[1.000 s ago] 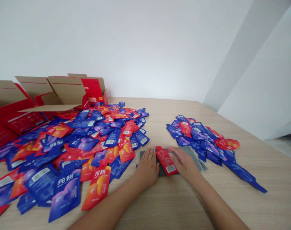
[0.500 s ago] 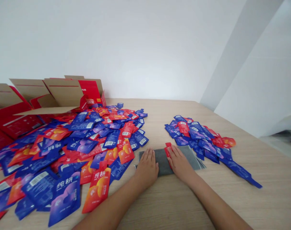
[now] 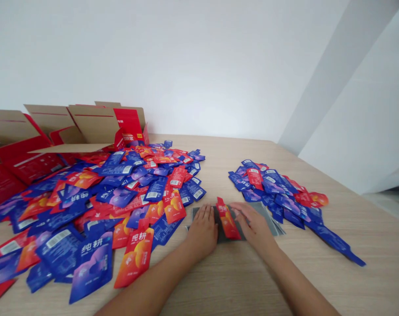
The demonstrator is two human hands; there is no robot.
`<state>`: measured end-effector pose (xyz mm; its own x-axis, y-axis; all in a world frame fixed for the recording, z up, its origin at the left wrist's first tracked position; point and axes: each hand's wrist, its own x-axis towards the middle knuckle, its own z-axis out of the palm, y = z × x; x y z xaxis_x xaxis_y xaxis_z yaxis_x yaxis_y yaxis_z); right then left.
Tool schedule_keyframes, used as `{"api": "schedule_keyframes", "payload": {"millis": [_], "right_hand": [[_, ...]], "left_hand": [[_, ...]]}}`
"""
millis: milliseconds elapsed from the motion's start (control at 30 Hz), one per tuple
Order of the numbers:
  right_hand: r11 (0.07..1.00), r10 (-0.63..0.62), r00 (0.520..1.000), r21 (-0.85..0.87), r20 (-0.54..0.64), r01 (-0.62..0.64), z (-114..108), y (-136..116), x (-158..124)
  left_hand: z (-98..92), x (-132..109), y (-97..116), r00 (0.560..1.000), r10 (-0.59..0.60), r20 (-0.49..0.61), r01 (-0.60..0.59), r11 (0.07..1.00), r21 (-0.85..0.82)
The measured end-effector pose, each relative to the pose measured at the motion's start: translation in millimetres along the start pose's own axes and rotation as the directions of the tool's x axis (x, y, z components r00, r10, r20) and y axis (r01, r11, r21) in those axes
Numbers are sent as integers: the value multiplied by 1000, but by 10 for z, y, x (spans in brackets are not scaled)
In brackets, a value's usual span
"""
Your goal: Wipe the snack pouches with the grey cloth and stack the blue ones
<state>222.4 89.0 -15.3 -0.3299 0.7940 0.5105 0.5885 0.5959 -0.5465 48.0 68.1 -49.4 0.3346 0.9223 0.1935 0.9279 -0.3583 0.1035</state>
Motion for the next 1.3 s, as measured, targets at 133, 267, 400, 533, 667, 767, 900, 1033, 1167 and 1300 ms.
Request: {"api": "schedule_keyframes", "payload": {"millis": [133, 267, 400, 533, 667, 767, 900, 1033, 1167, 1300], "right_hand": [[996, -47, 984, -68, 169, 59, 193, 37, -64], [952, 9, 931, -287, 364, 103, 322, 129, -132], [889, 103, 935, -453, 340, 67, 289, 264, -133], [879, 46, 971, -470, 236, 72, 207, 394, -102], [896, 56, 991, -444, 121, 4, 102, 424, -66], [923, 40, 999, -384, 36, -23, 0, 389, -29], [988, -37, 999, -152, 15, 39, -116, 266, 29], [996, 12, 999, 87, 47, -16, -131, 118, 50], [998, -10, 992, 60, 128, 2, 8, 109, 2], [995, -8, 951, -93, 310, 39, 191, 201, -88]], "left_hand": [[16, 2, -12, 999, 44, -2, -44, 998, 46], [38, 8, -7, 999, 30, -17, -29, 998, 56], [34, 8, 6, 1000, -22, -19, 22, 1000, 10], [15, 1, 4, 1000, -26, -8, 26, 1000, -12], [11, -6, -9, 999, -44, -3, 44, 999, -18], [16, -9, -14, 999, -47, -1, 47, 999, -21], [16, -16, -10, 998, -56, -13, 56, 998, -41], [-1, -15, -5, 998, -60, -8, 59, 997, -53], [-14, -6, -3, 998, -56, 7, 56, 998, -36], [16, -4, -13, 999, -40, -15, 40, 999, -23]]}}
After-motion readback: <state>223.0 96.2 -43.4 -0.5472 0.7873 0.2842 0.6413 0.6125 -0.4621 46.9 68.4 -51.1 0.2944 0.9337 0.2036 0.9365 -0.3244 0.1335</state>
